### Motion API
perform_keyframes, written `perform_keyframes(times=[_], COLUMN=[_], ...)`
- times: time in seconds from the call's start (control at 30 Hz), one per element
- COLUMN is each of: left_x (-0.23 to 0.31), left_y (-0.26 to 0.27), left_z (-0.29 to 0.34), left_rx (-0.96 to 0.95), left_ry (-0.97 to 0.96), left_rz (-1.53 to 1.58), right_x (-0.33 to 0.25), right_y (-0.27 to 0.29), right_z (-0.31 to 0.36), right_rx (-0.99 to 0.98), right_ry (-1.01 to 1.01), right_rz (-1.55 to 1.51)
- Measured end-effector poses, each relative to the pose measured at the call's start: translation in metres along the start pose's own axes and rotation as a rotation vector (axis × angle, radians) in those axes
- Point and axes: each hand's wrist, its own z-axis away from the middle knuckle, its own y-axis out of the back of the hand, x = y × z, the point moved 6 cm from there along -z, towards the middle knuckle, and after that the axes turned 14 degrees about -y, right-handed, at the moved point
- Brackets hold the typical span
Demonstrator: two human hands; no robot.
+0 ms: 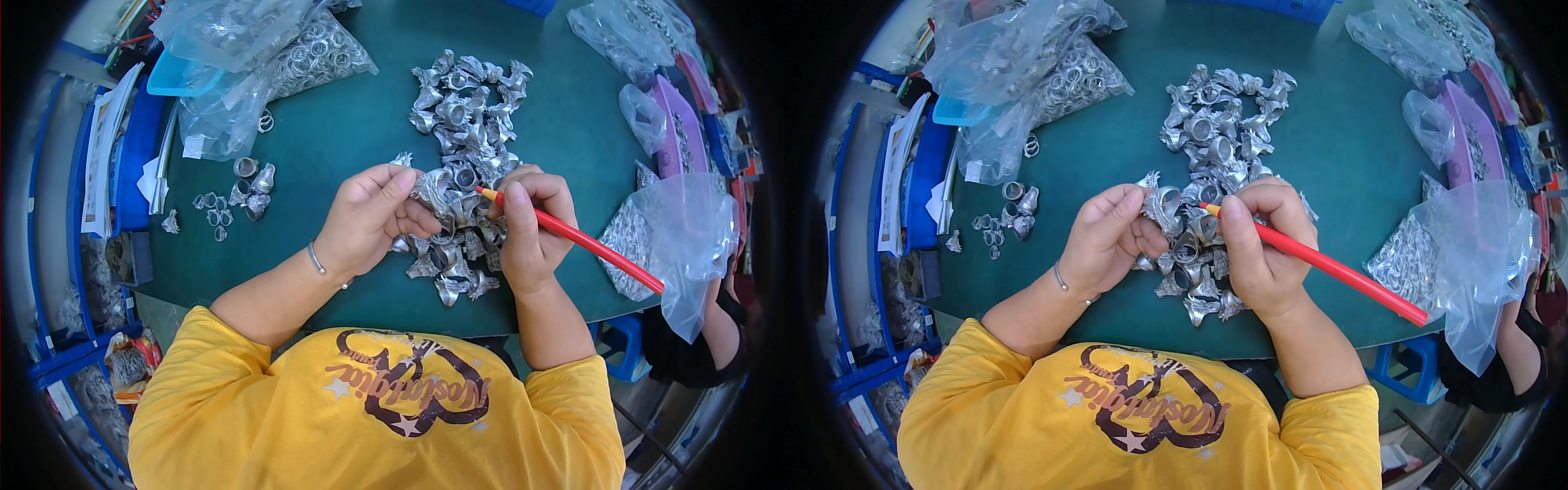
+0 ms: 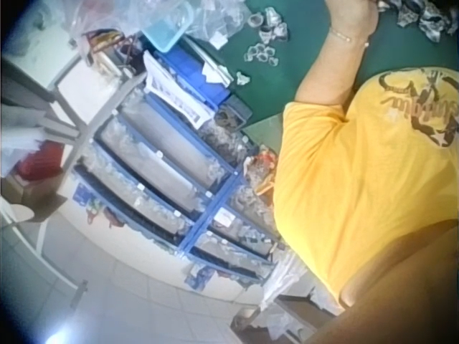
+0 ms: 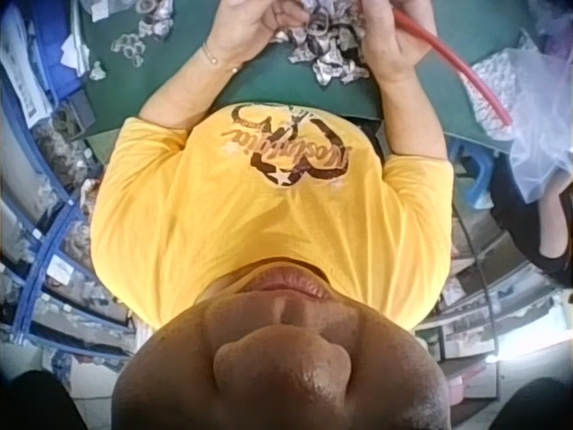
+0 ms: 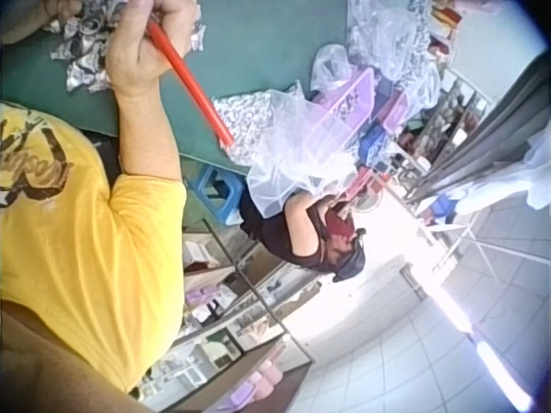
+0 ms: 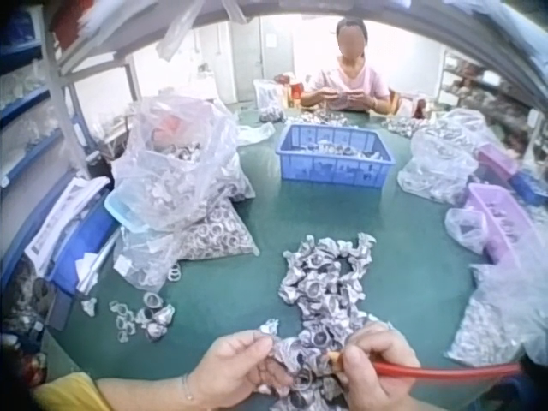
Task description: The person holds small metal parts one at a time and uses a red tool to scrape or clean the inner and outer surfaces before placing them back into a pile on the work surface.
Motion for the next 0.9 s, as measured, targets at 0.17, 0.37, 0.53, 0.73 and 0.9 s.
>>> perform_keyframes(times=[0.17, 0.37, 0.53, 0.73, 0.9], left_x=[-0.001, 0.001, 0.0, 0.076, 0.201], left_y=[-0.001, 0.002, -0.001, -0.037, -0.052], left_z=[0.0, 0.002, 0.001, 0.01, -0.011], left_rx=[0.05, 0.075, 0.051, -0.188, 0.122], left_ry=[0.031, 0.037, 0.062, -0.827, -1.701], left_rz=[-0.025, -0.019, 0.005, -0.62, -1.138], right_x=[0.001, -0.001, 0.002, 0.004, 0.003], right_y=[0.0, -0.001, 0.001, 0.004, 0.006], right_z=[0.0, 0.001, 0.001, 0.0, 0.001], right_rx=[0.0, -0.002, 0.007, 0.091, 0.077], right_ry=[0.0, 0.025, 0.035, -0.027, -0.008], right_rz=[0.0, 0.026, 0.008, -0.04, -0.061])
